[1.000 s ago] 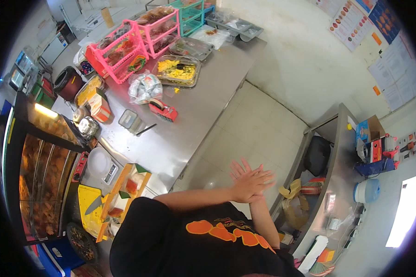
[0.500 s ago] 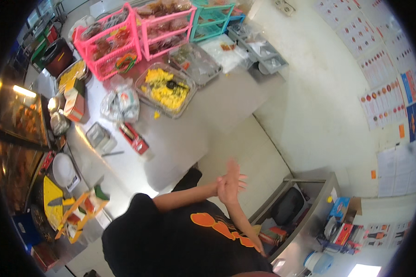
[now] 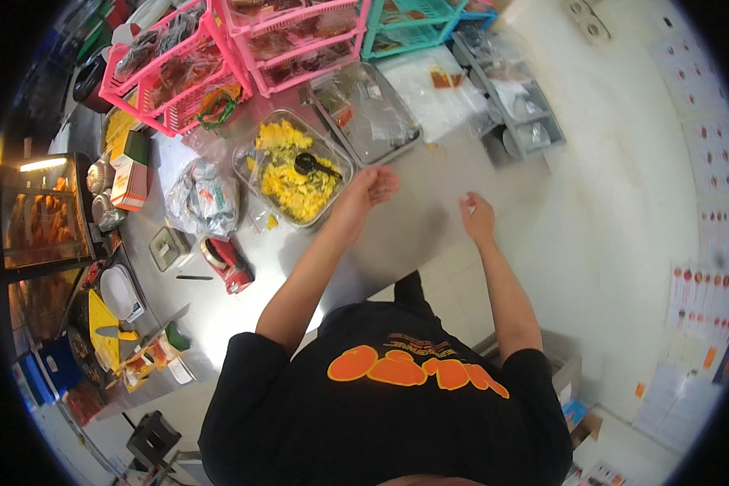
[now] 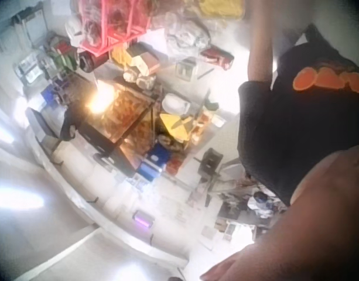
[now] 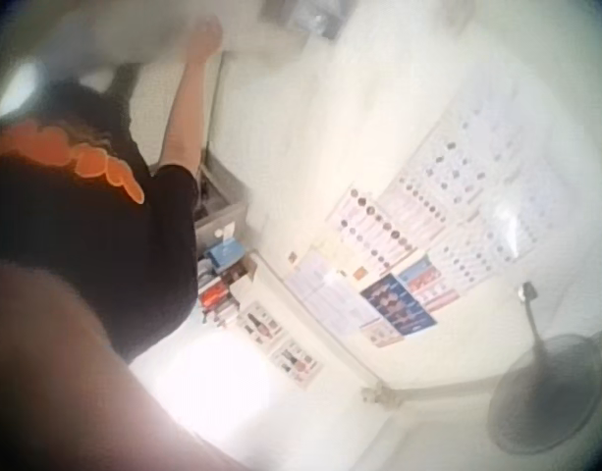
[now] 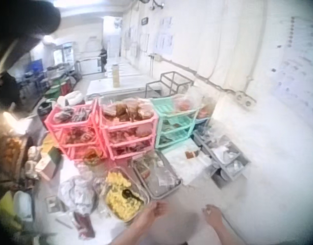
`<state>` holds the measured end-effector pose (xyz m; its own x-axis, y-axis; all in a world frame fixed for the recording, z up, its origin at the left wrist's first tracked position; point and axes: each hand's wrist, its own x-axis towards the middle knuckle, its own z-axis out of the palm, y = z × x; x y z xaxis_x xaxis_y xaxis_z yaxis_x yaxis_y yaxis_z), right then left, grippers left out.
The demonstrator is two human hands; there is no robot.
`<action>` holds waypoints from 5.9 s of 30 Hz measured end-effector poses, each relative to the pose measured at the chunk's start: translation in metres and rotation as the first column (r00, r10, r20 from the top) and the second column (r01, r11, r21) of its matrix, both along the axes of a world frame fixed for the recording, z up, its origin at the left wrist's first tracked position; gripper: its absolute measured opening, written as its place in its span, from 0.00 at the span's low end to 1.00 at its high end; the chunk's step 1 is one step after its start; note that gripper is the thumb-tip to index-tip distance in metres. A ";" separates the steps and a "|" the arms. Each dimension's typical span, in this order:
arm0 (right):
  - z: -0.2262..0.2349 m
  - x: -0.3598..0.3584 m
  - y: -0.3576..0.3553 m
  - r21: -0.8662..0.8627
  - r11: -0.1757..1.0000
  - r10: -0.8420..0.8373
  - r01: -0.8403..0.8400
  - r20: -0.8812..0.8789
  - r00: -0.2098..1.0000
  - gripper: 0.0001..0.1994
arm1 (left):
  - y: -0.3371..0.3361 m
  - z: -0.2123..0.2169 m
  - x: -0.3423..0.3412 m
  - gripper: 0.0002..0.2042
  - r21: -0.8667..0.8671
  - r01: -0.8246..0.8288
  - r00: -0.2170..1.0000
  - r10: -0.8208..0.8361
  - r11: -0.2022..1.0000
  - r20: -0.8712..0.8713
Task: The person assembles food packages by folding paper wrappers, scooping yellow food into them, and adding condiments. They handle multiple wrappers and place the finished packages into plastic bags.
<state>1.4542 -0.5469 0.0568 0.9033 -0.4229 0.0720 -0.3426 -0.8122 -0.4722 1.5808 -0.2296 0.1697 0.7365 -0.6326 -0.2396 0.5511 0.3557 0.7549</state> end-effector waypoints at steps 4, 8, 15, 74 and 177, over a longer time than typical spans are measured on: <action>-0.028 0.143 -0.089 0.701 0.495 -0.439 0.513 -0.307 0.844 0.19 | -0.035 -0.018 -0.004 0.19 0.194 -0.004 1.000 0.008 0.981 -0.017; -0.069 0.249 -0.162 0.835 0.186 -0.214 0.517 -0.480 0.851 0.13 | -0.090 -0.036 -0.021 0.20 0.320 0.028 0.998 -0.010 0.947 -0.058; 0.020 0.330 -0.144 0.991 -0.012 0.296 0.134 -0.124 0.947 0.07 | -0.266 -0.048 0.012 0.16 0.575 -0.230 0.950 0.054 0.785 0.306; -0.032 0.299 -0.183 -0.217 0.526 0.822 -0.823 -0.121 0.557 0.31 | -0.383 -0.149 0.065 0.19 0.806 -0.461 0.803 0.562 0.372 0.200; 0.088 -0.226 0.139 0.382 -0.562 0.807 -0.733 0.062 -0.587 0.19 | -0.213 -0.074 -0.570 0.05 0.428 -0.734 -0.388 0.843 -0.527 0.373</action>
